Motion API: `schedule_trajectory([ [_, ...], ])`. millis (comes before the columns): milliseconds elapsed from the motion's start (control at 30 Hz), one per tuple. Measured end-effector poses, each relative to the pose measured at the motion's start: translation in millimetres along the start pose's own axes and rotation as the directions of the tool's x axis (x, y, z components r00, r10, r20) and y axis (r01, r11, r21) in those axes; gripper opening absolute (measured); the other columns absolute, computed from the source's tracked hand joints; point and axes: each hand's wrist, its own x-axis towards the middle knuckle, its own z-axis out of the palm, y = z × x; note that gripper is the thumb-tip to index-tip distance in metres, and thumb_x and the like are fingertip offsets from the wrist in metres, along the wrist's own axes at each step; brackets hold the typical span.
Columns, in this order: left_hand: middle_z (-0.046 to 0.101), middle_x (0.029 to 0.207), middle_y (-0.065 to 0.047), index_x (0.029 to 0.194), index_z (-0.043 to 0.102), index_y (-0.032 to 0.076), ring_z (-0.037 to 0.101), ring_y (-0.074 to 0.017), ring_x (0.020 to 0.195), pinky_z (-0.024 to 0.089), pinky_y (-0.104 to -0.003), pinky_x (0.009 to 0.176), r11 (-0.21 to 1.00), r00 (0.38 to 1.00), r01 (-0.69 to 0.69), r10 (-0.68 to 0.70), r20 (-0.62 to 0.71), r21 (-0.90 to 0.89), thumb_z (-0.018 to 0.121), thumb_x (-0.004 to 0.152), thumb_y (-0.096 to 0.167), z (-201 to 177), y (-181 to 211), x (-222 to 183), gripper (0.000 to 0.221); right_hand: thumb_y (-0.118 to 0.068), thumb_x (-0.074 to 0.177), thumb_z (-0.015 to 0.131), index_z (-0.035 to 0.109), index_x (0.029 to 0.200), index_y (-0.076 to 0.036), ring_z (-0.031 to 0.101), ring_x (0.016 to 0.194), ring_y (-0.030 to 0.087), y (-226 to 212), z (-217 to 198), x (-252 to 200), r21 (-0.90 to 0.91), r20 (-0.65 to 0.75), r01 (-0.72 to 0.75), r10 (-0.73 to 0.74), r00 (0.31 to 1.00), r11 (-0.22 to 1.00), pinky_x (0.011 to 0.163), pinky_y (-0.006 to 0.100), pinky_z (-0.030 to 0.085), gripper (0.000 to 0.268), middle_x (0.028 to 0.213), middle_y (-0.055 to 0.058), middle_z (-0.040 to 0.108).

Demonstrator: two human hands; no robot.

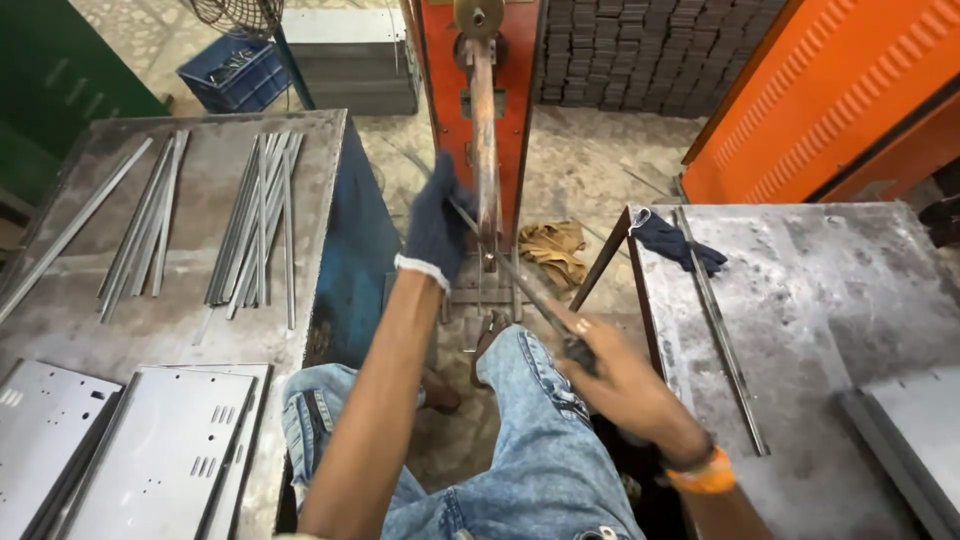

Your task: Spot welding metal strips onto larger metal panels using an industrial spot welding machine.

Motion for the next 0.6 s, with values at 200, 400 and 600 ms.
schedule_trajectory([
  [200, 0.071, 0.087, -0.005, 0.102, 0.07, 0.012, 0.07, -0.0213, 0.078, 0.048, -0.037, 0.067, 0.954, 0.951, 0.027, 0.068, -0.301, 0.299, 0.06, 0.099, 0.029, 59.9, -14.5, -75.9, 0.02, -0.012, 0.083, 0.078, 0.065, 0.141, -0.022, 0.068, 0.081, 0.021, 0.6, -63.1, -19.0, -0.216, 0.103, -0.438, 0.466, 0.879, 0.873, 0.074, 0.036, 0.056, 0.06, 0.096, 0.009, 0.077],
  [400, 0.069, 0.078, -0.011, 0.094, 0.06, 0.009, 0.071, -0.0262, 0.073, 0.056, -0.043, 0.08, 0.864, 0.807, -0.426, 0.496, -0.32, 0.267, 0.053, 0.102, 0.03, 48.1, 18.6, -71.9, 0.023, -0.009, 0.085, 0.071, 0.063, 0.143, -0.018, 0.07, 0.105, 0.029, -9.5, -49.0, 52.3, -0.418, 0.12, 0.272, -0.244, 0.962, 0.867, 0.09, 0.04, 0.055, 0.059, 0.125, 0.013, 0.072],
  [600, 0.044, 0.053, -0.001, 0.09, 0.059, 0.01, 0.043, -0.012, 0.037, 0.04, -0.029, 0.039, 0.803, 0.508, -0.408, 0.595, -0.622, 0.435, 0.057, 0.105, 0.051, 38.3, 51.9, -75.3, 0.044, -0.022, 0.095, 0.074, 0.056, 0.154, -0.029, 0.068, 0.081, 0.023, -31.7, -0.1, 53.5, -0.396, 0.376, -0.269, 0.422, 0.825, 0.878, 0.079, 0.034, 0.057, 0.062, 0.1, 0.016, 0.074],
])
